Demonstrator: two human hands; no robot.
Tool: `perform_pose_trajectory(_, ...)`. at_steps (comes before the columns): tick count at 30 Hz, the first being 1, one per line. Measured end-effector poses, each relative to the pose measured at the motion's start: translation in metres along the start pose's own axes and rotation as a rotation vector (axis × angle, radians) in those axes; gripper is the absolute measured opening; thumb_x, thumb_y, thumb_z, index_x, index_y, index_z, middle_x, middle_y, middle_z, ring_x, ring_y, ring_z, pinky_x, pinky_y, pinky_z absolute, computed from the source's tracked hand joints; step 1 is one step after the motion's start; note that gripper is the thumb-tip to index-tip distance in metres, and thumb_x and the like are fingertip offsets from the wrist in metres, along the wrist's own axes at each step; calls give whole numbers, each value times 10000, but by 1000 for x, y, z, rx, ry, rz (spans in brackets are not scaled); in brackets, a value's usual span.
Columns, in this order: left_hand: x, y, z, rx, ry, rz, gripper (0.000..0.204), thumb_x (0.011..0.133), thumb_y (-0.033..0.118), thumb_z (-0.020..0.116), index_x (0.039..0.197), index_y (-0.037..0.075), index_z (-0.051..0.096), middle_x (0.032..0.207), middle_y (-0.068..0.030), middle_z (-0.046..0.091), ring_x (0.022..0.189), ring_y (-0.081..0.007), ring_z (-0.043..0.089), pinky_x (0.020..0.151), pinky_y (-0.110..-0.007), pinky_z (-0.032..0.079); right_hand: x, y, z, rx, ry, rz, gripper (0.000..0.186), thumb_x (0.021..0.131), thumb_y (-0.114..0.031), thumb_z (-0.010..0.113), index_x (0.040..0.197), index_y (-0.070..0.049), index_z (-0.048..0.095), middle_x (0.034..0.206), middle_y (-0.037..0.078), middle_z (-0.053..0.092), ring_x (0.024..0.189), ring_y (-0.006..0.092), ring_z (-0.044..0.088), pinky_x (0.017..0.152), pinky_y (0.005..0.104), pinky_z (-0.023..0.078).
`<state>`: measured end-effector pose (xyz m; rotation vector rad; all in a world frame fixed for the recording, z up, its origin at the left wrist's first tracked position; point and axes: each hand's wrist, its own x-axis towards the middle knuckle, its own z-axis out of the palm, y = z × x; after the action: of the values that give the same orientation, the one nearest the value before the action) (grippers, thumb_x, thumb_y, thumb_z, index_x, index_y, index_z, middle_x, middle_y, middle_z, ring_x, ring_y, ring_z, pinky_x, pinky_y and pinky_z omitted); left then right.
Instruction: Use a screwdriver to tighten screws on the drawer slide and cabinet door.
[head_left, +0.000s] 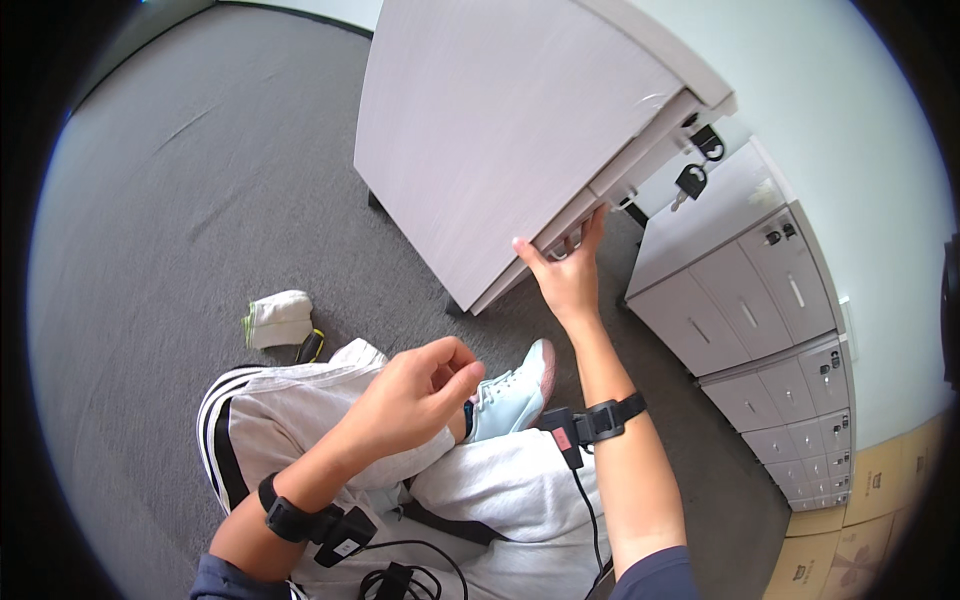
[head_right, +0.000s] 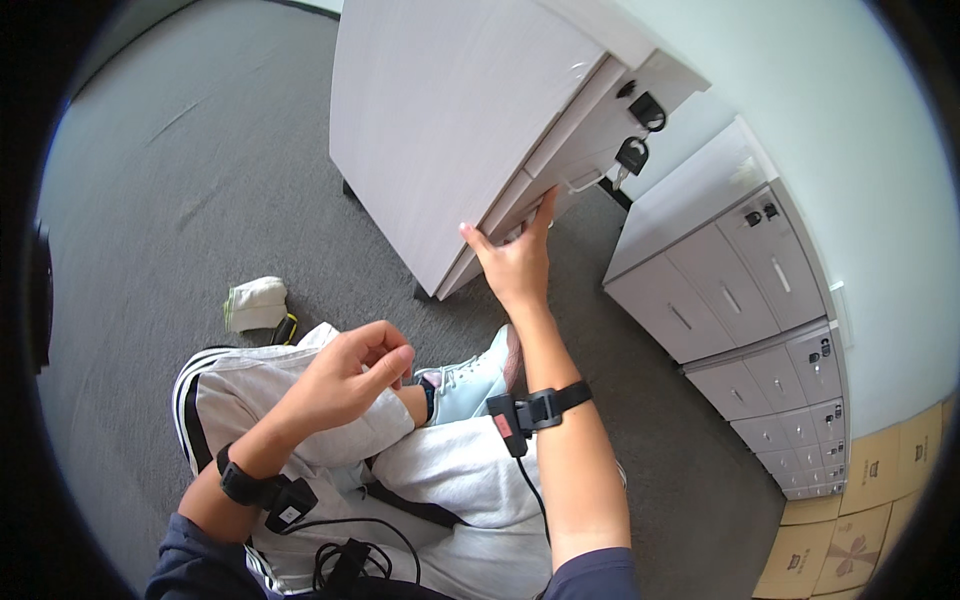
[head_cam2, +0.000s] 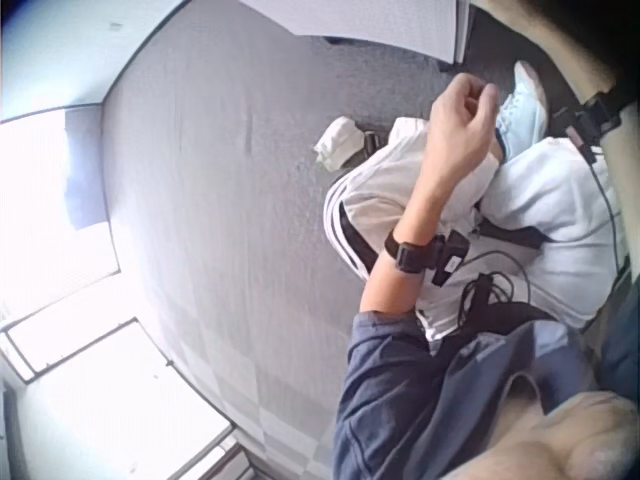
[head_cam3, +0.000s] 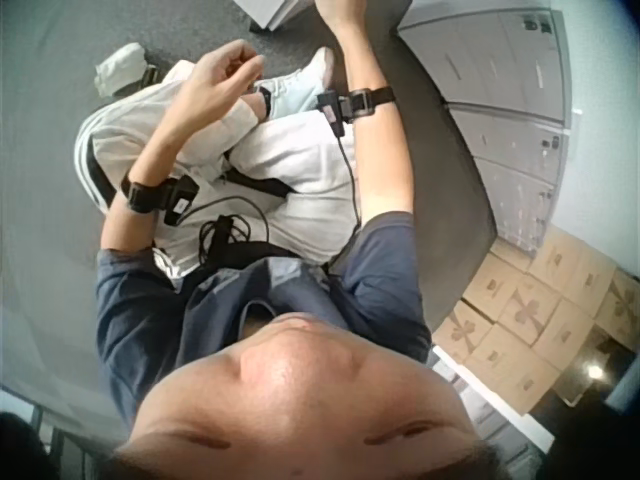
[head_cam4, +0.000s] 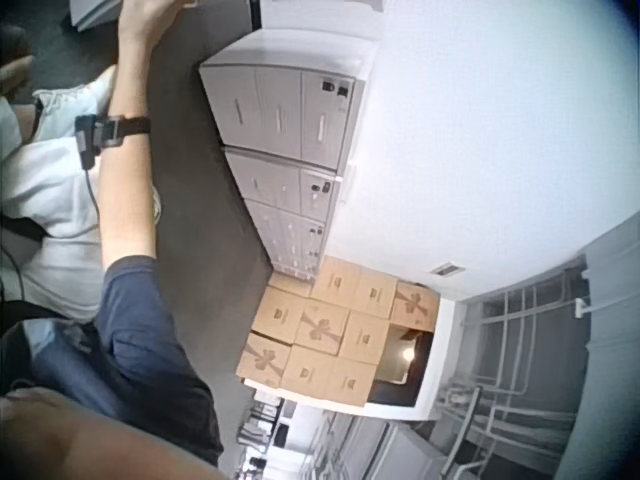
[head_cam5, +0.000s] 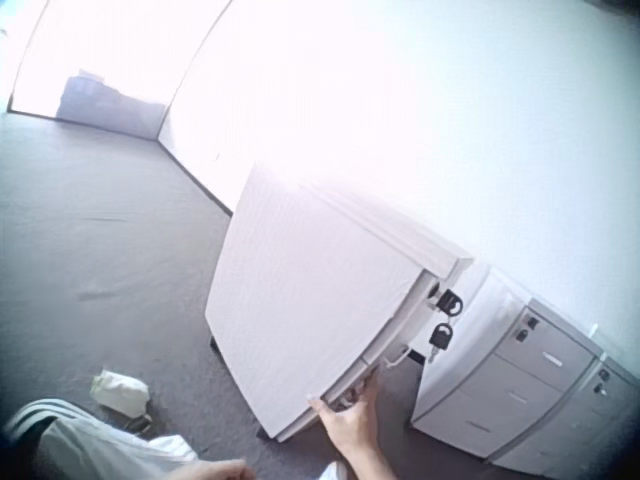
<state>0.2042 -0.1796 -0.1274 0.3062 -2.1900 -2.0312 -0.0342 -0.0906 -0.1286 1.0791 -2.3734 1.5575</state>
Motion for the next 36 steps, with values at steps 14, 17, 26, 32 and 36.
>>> perform_pose_trajectory(14, 27, -53, 13, -304, 156, -106, 215, 913, 180, 560, 927, -35, 570, 762, -41, 603, 690, -92, 573, 625, -235, 471, 79, 34, -62, 1104, 213, 645, 280, 925, -235, 512, 1103, -22, 474, 1108, 96, 509, 990, 232, 533, 826, 352, 451)
perform_pose_trajectory(17, 32, -53, 15, -273, 192, -53, 214, 914, 177, 558, 931, -36, 570, 752, -53, 610, 679, -94, 573, 617, -241, 471, 81, 32, -60, 1369, 202, 692, 257, 918, -245, 516, 1047, -24, 505, 996, 74, 530, 882, 202, 521, 822, 350, 440)
perform_pose_trajectory(26, 24, -43, 6, -198, 238, -57, 174, 939, 151, 529, 926, -22, 541, 758, -47, 583, 686, -94, 558, 626, -226, 469, 55, 53, -87, 1152, 291, 597, 317, 932, -316, 459, 1120, -73, 535, 1087, 49, 583, 1015, 199, 540, 838, 333, 434)
perform_pose_trajectory(32, 21, -40, 13, -199, 198, -48, 165, 936, 143, 538, 925, -21, 535, 760, -45, 581, 694, -92, 555, 628, -225, 468, 6, 50, -138, 1054, 339, 513, 298, 948, -220, 377, 1082, -34, 567, 991, 66, 636, 932, 200, 619, 808, 344, 514)
perform_pose_trajectory(36, 23, -42, 13, -170, 208, -7, 167, 928, 141, 546, 927, -26, 548, 728, -36, 581, 668, -81, 549, 600, -222, 451, -19, 40, -152, 977, 426, 423, 252, 937, -186, 387, 963, -48, 596, 860, 42, 631, 815, 152, 621, 716, 308, 520)
